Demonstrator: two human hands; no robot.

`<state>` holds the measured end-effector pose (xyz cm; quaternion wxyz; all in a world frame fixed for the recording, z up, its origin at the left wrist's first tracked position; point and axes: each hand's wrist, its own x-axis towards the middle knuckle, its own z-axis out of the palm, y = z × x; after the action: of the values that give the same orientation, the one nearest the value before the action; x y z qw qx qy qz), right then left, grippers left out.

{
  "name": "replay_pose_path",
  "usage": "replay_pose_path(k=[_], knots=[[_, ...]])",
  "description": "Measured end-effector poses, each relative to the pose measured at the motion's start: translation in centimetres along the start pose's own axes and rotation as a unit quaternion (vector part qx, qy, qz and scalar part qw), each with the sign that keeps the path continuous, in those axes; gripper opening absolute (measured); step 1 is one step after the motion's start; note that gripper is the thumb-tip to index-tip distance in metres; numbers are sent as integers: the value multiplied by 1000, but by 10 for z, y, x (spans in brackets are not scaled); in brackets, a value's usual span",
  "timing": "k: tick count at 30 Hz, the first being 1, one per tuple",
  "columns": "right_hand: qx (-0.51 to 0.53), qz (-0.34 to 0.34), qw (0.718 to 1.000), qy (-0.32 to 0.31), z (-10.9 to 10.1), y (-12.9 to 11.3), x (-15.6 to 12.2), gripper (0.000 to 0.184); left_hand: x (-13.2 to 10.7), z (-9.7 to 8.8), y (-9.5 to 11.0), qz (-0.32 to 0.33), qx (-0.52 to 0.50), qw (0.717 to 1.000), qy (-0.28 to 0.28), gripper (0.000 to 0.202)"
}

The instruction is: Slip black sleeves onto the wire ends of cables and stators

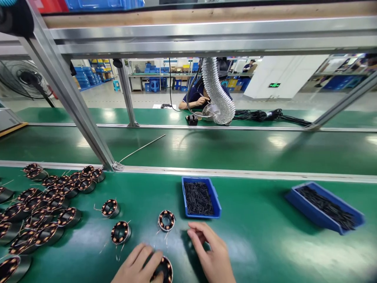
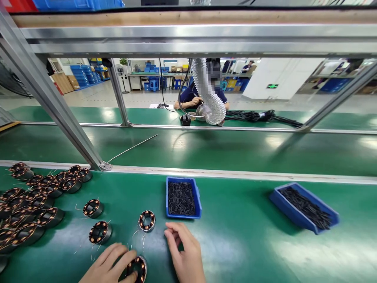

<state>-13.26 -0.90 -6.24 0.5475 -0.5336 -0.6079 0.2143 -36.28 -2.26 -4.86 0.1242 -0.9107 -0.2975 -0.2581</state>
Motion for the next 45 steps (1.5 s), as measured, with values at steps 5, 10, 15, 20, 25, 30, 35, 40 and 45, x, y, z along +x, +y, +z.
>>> replay_pose_path(k=[5, 10, 15, 20, 25, 30, 35, 40, 45], knots=[[13, 31, 999, -43, 1, 4, -5, 27, 9, 18, 3, 16, -3, 1000, 23, 23], [37, 22, 997, -62, 8, -1, -10, 24, 9, 35, 15, -164, 16, 986, 14, 47], [44, -20, 995, -89, 15, -3, -16, 14, 4, 36, 19, -175, 35, 984, -18, 44], [23, -25, 996, -87, 16, 2, -21, 11, 1, 39, 21, -206, 38, 978, -15, 45], [32, -17, 995, -90, 22, 3, -26, 10, 3, 40, 23, -216, 25, 976, -6, 45], [19, -41, 995, -83, 22, 3, -27, 9, 4, 41, 25, -228, 22, 973, 16, 46], [13, -73, 994, -85, 18, 4, -24, 11, 6, 38, 26, -236, 24, 971, 2, 45], [11, -86, 993, -84, 19, 5, -25, 13, 6, 40, 25, -237, 24, 971, 2, 44], [-7, -97, 990, -103, 24, 6, -27, 10, 0, 40, 24, -236, 25, 971, -20, 39]])
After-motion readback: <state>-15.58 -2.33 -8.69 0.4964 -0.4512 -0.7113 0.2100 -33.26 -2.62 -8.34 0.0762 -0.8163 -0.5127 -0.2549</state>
